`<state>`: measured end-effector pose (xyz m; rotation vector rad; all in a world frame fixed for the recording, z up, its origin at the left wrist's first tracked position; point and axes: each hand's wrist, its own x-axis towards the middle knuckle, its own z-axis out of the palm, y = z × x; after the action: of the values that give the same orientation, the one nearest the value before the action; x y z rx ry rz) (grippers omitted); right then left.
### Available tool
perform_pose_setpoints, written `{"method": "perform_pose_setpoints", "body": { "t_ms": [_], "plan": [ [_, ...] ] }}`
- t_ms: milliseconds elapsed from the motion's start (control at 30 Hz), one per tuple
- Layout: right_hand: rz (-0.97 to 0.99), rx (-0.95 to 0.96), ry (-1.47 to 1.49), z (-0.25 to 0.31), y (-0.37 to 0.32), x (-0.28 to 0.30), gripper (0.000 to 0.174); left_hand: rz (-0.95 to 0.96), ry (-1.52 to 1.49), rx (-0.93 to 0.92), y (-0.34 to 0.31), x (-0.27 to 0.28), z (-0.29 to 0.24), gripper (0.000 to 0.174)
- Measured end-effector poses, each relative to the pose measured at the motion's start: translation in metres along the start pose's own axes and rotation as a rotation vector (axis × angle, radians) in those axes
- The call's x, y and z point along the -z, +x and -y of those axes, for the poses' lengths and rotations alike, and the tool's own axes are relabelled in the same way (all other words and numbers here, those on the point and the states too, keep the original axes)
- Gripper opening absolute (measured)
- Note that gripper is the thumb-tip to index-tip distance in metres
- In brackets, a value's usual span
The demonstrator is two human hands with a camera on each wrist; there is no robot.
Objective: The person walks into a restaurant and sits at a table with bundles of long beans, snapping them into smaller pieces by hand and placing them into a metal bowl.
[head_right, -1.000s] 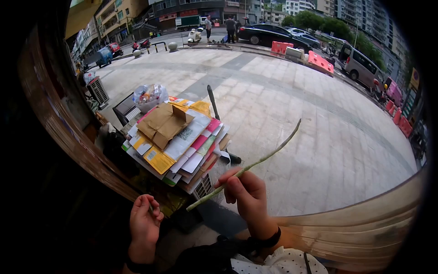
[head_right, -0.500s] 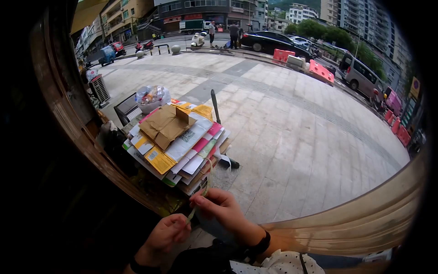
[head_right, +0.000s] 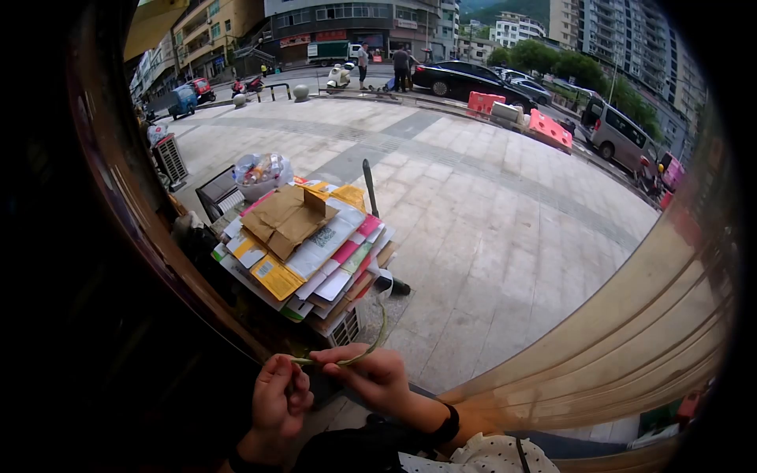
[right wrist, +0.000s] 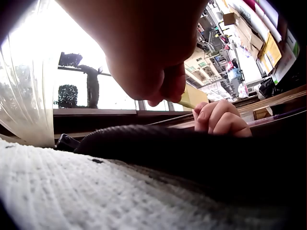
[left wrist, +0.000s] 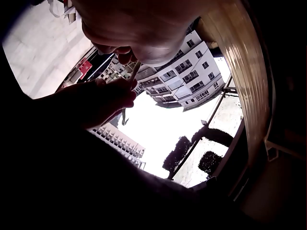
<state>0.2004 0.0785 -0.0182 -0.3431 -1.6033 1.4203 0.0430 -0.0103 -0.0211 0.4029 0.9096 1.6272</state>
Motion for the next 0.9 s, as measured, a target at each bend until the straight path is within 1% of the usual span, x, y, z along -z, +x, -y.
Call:
{"method": "perform_pose_setpoints", "body": {
  "t_ms": [100,133,167,200,233,267,300,367,400,467,567,600,667,700,767,800,867,900],
  "plan": [
    [0.037,0.136,-0.075,0.004,0.001,-0.005,0.014,-0.116,-0.092,-0.051,-0.002,0.000,-0.005,0.022],
    [0.066,0.088,-0.034,0.006,-0.004,0.001,0.019,-0.159,-0.150,-0.077,0.003,0.010,-0.008,0.022],
    [0.006,0.125,-0.041,0.011,-0.005,0.004,0.017,-0.201,-0.211,-0.105,0.008,0.020,-0.011,0.022],
    [-0.053,0.162,-0.047,0.018,-0.005,0.006,0.015,-0.298,-0.246,-0.130,0.012,0.025,-0.016,0.021],
    [-0.116,0.207,-0.051,0.023,-0.004,0.007,0.013,-0.285,-0.236,-0.088,0.011,0.032,-0.016,0.021],
    [-0.083,0.229,-0.055,0.024,0.000,0.008,0.015,-0.201,-0.175,-0.035,0.010,0.031,-0.017,0.020],
    [-0.058,0.104,0.015,0.022,-0.001,0.007,0.017,-0.125,-0.114,0.026,0.003,0.028,-0.017,0.019],
    [-0.005,-0.149,0.154,0.014,-0.003,0.005,0.021,0.006,-0.041,0.083,-0.005,0.011,-0.020,0.020],
    [0.011,-0.195,0.181,0.014,-0.001,0.004,0.021,0.076,-0.007,0.104,-0.006,0.006,-0.021,0.022],
    [0.042,-0.290,0.235,0.017,0.001,-0.001,0.021,0.141,-0.029,0.111,-0.004,0.010,-0.019,0.024],
    [0.019,-0.301,0.270,0.021,0.005,-0.005,0.017,0.177,-0.037,0.112,-0.009,0.006,-0.016,0.026],
    [0.096,-0.261,0.216,0.018,0.006,-0.005,0.016,0.180,-0.035,0.111,-0.010,0.004,-0.016,0.026],
    [0.246,-0.181,0.106,0.008,0.006,-0.002,0.015,0.166,0.040,0.178,-0.010,0.005,-0.014,0.025],
    [0.251,-0.103,-0.020,0.003,0.007,0.000,0.016,0.159,0.078,0.211,-0.009,0.005,-0.013,0.025],
    [0.259,0.053,-0.270,-0.004,0.008,0.006,0.019,0.192,0.014,0.246,-0.007,0.013,-0.005,0.023],
    [0.287,0.016,-0.242,-0.002,0.008,0.007,0.020,0.208,-0.019,0.263,-0.006,0.015,-0.002,0.023],
    [0.343,-0.057,-0.182,0.003,0.010,0.009,0.022,0.179,0.025,0.271,-0.009,0.014,0.000,0.021],
    [0.277,-0.142,-0.053,0.008,0.008,0.006,0.023,0.164,0.049,0.276,-0.010,0.013,0.000,0.020]
  ]
}}
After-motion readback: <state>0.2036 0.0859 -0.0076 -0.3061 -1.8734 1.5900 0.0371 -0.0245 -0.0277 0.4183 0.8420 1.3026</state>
